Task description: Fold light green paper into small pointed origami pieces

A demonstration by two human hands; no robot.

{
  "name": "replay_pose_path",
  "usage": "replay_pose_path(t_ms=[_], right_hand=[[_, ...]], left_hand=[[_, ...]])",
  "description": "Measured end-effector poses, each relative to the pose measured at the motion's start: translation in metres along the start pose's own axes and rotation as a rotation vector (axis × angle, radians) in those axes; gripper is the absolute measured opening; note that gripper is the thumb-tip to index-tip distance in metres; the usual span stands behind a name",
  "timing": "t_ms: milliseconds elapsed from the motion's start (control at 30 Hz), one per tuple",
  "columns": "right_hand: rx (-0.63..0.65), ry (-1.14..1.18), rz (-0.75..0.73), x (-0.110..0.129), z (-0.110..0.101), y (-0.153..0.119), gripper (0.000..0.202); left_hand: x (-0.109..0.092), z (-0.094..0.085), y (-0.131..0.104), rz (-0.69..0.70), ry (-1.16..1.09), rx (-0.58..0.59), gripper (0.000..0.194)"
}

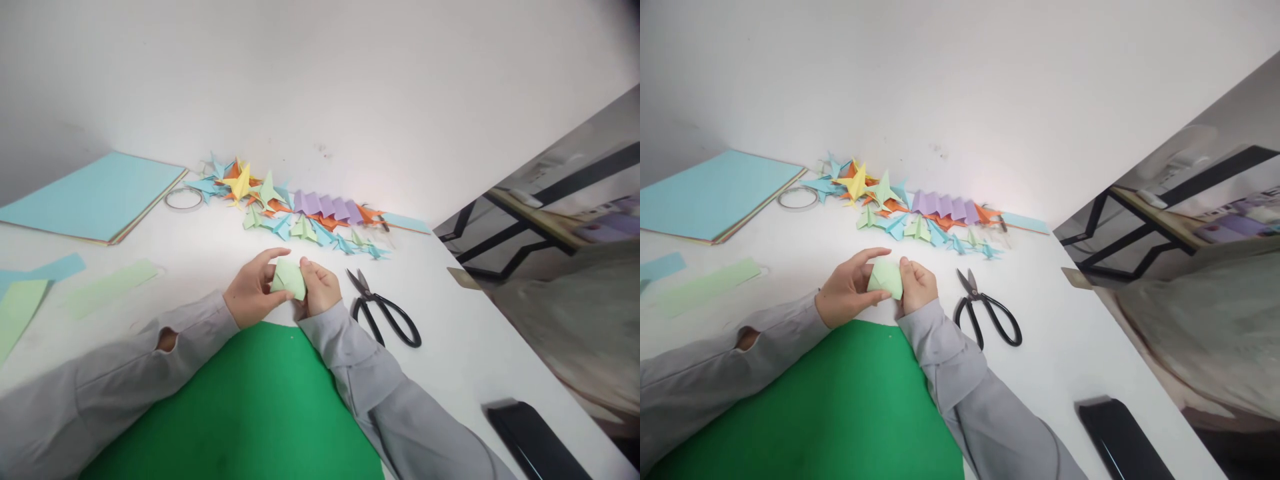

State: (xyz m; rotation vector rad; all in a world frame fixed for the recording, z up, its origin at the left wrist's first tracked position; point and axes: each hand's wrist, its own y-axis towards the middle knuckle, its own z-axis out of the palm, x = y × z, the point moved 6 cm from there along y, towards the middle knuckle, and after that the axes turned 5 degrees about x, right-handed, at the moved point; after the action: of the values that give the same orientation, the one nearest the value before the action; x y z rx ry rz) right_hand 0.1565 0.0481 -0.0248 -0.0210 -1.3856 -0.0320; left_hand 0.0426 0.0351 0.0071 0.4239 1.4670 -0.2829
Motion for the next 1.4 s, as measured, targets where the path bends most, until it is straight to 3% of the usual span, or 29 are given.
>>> replay_pose_path(t_ms=[200,433,567,1067,1400], right_hand=[[0.018,0.073,0.023,0.003,-0.001,0.002,0.047],[0.213,-0.026,0.044,0.007,0.014,-0.011,0.035],[0.291,-0.101,0.072,0.005,0.018,-0.013,0.035],[0.249,-0.135,0.016,0.006,0.020,-0.016,0.032],[0.342,-0.173,0.005,0.005,0.023,-0.018,0.030]], left_hand=[[0.007,-0.019,0.005,-0.077,-0.277,-0.229,0.059],[0.012,-0.029,0.006,-0.131,-0.505,-0.412,0.040],[0.012,-0.027,0.006,-0.114,-0.489,-0.359,0.038],[0.013,-0.021,0.005,-0.111,-0.406,-0.253,0.046],[0.010,-0.016,0.005,-0.147,-0.290,-0.154,0.027]])
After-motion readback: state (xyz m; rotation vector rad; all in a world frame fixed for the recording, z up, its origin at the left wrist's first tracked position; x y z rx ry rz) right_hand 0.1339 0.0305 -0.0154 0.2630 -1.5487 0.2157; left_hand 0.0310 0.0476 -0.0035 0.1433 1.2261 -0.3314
